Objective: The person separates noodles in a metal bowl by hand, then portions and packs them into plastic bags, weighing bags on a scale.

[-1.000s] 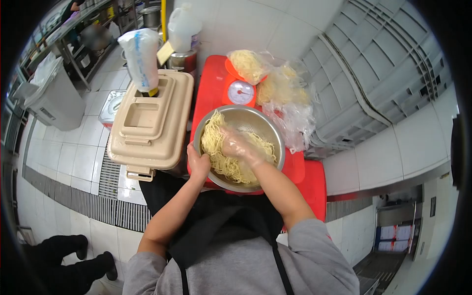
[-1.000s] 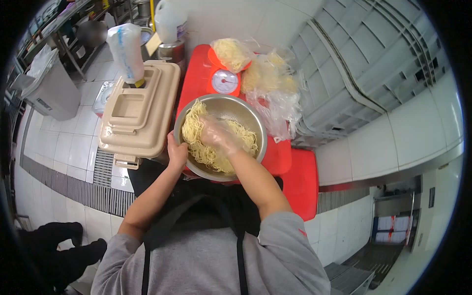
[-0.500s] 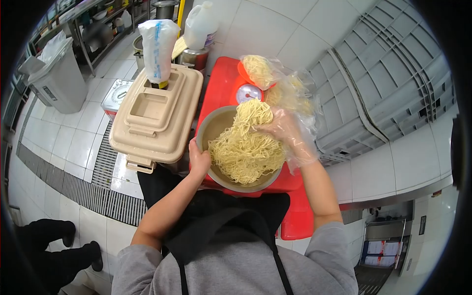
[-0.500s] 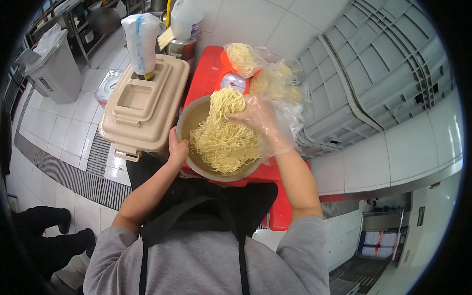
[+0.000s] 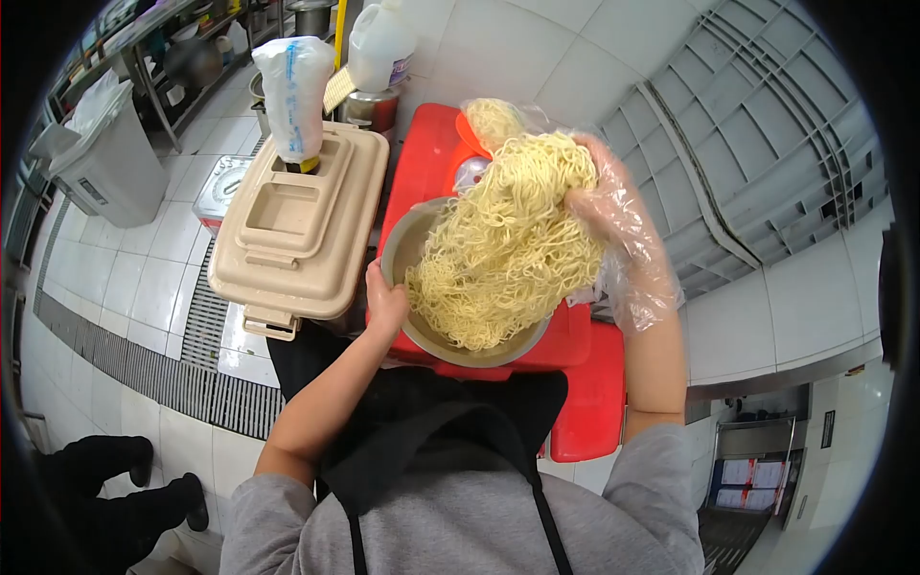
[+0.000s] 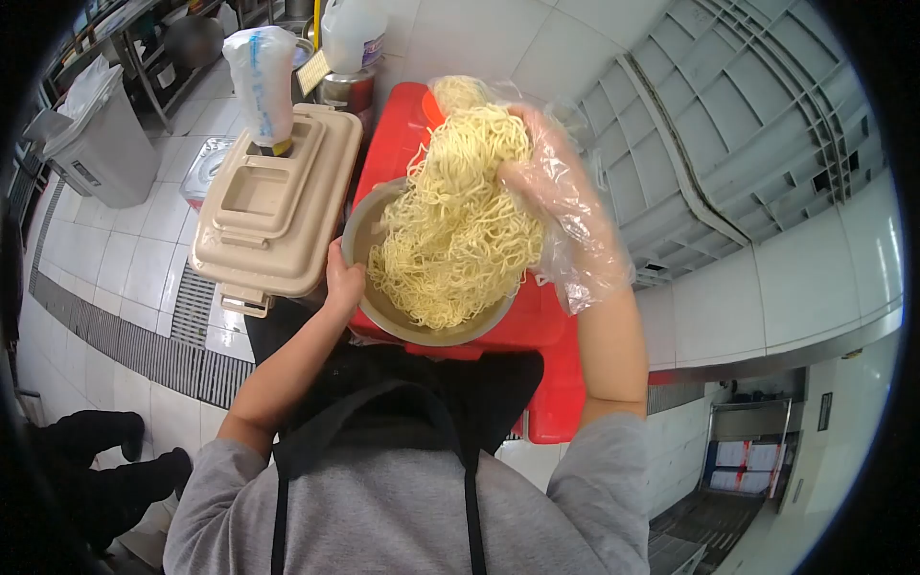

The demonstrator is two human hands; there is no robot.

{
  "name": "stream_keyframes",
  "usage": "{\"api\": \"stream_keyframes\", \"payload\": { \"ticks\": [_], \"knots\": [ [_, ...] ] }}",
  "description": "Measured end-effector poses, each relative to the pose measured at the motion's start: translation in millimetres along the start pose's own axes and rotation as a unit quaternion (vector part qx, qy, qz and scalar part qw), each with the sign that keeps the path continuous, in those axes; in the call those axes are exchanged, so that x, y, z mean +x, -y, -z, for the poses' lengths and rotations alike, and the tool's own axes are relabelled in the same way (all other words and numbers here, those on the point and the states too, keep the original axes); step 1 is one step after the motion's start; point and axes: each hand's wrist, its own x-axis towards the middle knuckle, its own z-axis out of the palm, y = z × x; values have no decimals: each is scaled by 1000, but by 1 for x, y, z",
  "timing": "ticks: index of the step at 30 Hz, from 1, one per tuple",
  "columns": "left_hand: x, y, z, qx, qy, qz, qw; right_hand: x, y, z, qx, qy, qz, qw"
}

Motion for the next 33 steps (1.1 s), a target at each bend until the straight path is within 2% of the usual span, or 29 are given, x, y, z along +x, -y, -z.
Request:
{"api": "stream_keyframes", "payload": {
  "ticks": [1, 2, 4, 6, 9, 11, 13, 14, 16, 19, 20, 23, 26, 30, 32, 33],
  "knots": [
    [0, -4, 0, -9, 5, 0, 1000, -2, 0, -1, 77, 2, 25, 997],
    [0, -7, 1, -18, 10, 0, 1000, 2, -2, 5, 83, 31, 20, 996],
    [2, -9, 0, 3, 13, -2, 1000, 5, -18, 8, 3, -22, -33, 999],
    [3, -7, 0, 13, 14, -5, 1000, 10, -22, 4, -199, 7, -125, 972],
    [6, 0, -2, 15, 15, -11, 1000, 0, -75, -16, -359, 50, 121, 924],
    [5, -2, -1, 19, 15, -16, 1000, -10, -110, -17, -291, 69, 6, 954],
    [8, 9, -4, 5, 1, -28, 1000, -19, -136, -21, -322, 185, -12, 928],
    [9, 15, -7, -3, -7, -34, 999, -24, -145, -24, -384, 288, 28, 877],
    [5, 3, -4, 32, 3, -35, 999, -43, -143, -47, -382, 427, -118, 811],
    [1, -2, -2, 57, 17, -36, 998, -82, -189, -64, -521, 291, -52, 801],
    [-1, -2, -2, 60, 21, -35, 997, -80, -198, -67, -525, 316, -109, 783],
    [-14, -18, -4, 75, -1, -35, 997, -71, -184, -70, -523, 304, -137, 784],
    [-17, -22, -9, 10, -11, -13, 1000, -80, -194, -70, -489, 251, -122, 827],
    [-19, -16, -12, 23, -14, -52, 998, -72, -205, -49, -372, 171, -91, 908],
    [-21, -12, -13, 38, -7, -52, 998, -56, -153, -29, -238, 158, -93, 954],
    [-23, -11, -12, 40, -2, -44, 998, -55, -142, -19, -210, 125, -56, 968]
  ]
}}
